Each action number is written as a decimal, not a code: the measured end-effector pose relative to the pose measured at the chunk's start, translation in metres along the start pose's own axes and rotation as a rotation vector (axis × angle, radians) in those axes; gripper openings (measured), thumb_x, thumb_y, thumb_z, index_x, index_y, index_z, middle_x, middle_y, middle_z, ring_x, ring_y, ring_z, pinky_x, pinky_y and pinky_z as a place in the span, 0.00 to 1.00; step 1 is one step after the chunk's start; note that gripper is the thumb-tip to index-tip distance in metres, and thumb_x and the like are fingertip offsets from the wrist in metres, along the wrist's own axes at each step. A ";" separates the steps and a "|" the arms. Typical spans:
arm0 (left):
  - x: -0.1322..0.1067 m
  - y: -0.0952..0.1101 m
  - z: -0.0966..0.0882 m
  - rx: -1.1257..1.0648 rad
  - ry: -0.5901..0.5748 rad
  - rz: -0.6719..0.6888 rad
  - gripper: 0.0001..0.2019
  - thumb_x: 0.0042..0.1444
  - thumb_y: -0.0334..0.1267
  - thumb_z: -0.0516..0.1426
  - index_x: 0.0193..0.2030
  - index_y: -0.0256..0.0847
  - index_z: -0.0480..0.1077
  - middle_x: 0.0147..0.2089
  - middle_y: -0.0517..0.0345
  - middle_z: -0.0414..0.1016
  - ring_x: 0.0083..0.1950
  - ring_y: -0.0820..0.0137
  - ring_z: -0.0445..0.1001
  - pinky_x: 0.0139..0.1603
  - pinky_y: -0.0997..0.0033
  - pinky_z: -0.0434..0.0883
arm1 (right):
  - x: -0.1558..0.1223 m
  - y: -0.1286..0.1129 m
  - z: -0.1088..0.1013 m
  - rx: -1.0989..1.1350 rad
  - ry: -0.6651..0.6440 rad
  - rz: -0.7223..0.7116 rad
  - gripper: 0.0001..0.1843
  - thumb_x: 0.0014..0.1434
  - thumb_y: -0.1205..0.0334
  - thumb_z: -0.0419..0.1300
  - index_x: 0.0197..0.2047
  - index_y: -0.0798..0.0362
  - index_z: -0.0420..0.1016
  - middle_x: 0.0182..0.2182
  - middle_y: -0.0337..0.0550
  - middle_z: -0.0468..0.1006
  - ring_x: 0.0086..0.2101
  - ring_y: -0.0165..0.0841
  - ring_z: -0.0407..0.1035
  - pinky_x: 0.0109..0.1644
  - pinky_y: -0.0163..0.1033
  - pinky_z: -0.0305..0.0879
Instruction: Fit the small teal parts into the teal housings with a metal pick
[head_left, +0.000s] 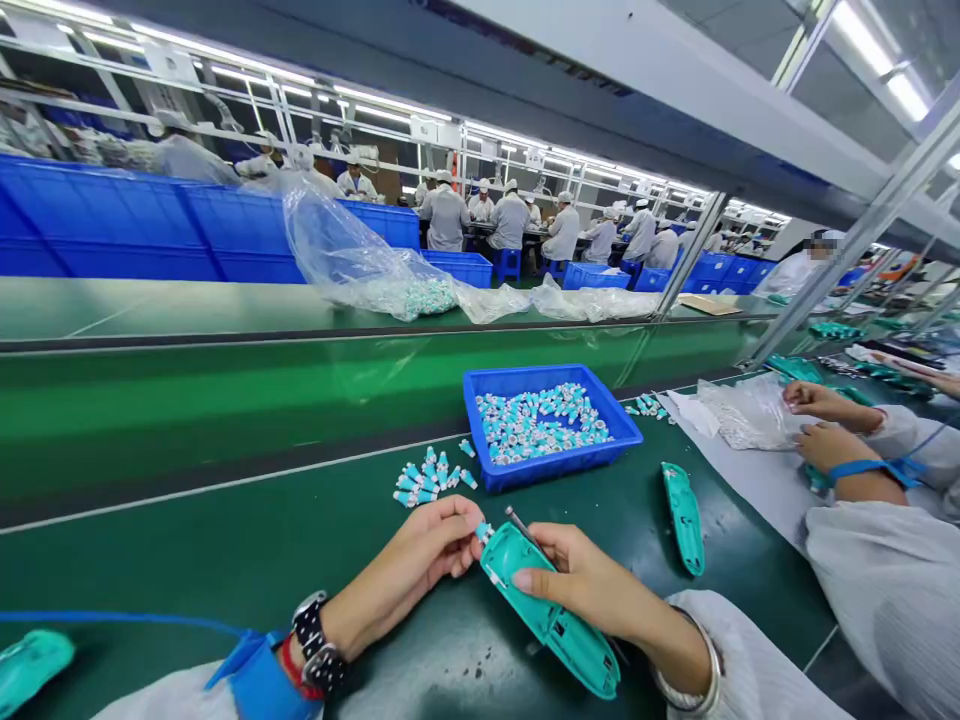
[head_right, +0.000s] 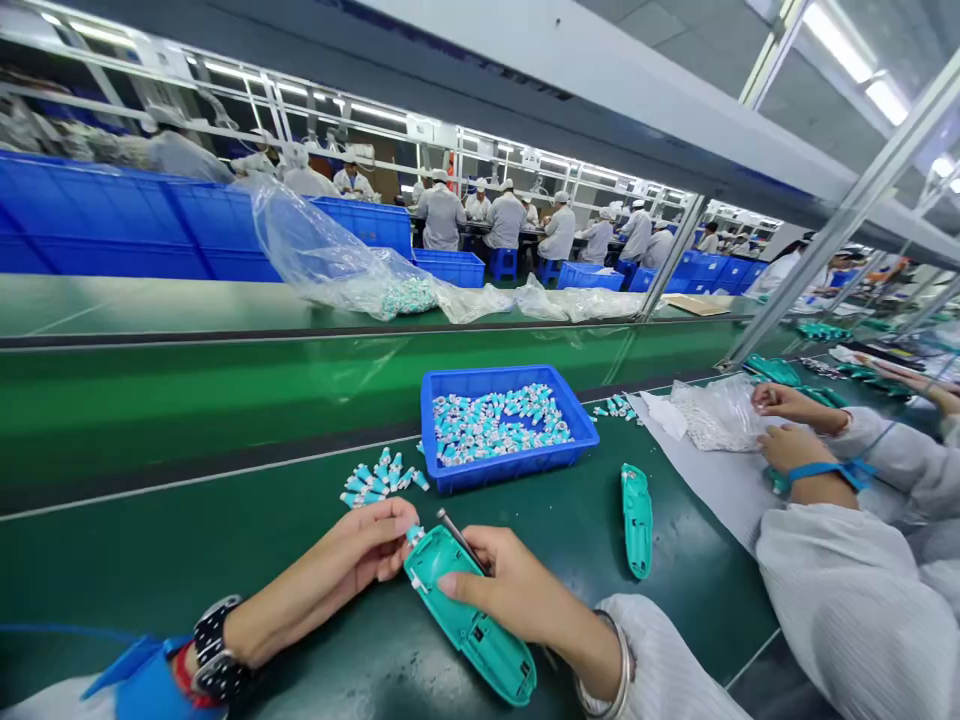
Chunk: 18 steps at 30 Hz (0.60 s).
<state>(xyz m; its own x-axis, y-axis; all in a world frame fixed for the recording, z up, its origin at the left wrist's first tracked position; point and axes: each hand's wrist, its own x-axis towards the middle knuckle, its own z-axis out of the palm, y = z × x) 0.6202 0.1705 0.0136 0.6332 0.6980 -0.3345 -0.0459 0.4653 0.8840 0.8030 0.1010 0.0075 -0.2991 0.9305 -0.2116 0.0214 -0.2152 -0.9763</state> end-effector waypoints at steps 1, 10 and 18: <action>-0.001 0.000 0.000 -0.010 -0.016 0.004 0.17 0.45 0.47 0.63 0.31 0.36 0.65 0.24 0.63 0.67 0.25 0.81 0.61 0.27 0.80 0.58 | 0.000 0.000 -0.001 -0.009 -0.003 -0.001 0.21 0.50 0.52 0.65 0.40 0.61 0.71 0.31 0.40 0.69 0.31 0.27 0.60 0.35 0.32 0.56; -0.004 -0.001 -0.007 0.013 -0.099 0.008 0.17 0.45 0.45 0.65 0.32 0.34 0.66 0.25 0.60 0.71 0.25 0.80 0.65 0.27 0.79 0.59 | -0.005 -0.006 -0.007 -0.051 -0.078 -0.008 0.19 0.51 0.51 0.64 0.37 0.58 0.71 0.33 0.40 0.69 0.36 0.31 0.61 0.40 0.34 0.58; -0.006 -0.004 -0.005 -0.047 -0.129 -0.023 0.15 0.47 0.44 0.64 0.29 0.35 0.64 0.24 0.59 0.71 0.24 0.80 0.65 0.26 0.80 0.59 | -0.007 -0.009 -0.012 -0.093 -0.106 0.023 0.18 0.50 0.51 0.65 0.33 0.59 0.70 0.31 0.39 0.68 0.33 0.29 0.60 0.38 0.33 0.57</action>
<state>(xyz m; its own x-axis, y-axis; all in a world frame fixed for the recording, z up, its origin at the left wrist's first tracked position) 0.6127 0.1674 0.0108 0.7282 0.6129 -0.3068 -0.0647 0.5071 0.8595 0.8164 0.1000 0.0176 -0.3968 0.8879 -0.2328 0.1162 -0.2030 -0.9723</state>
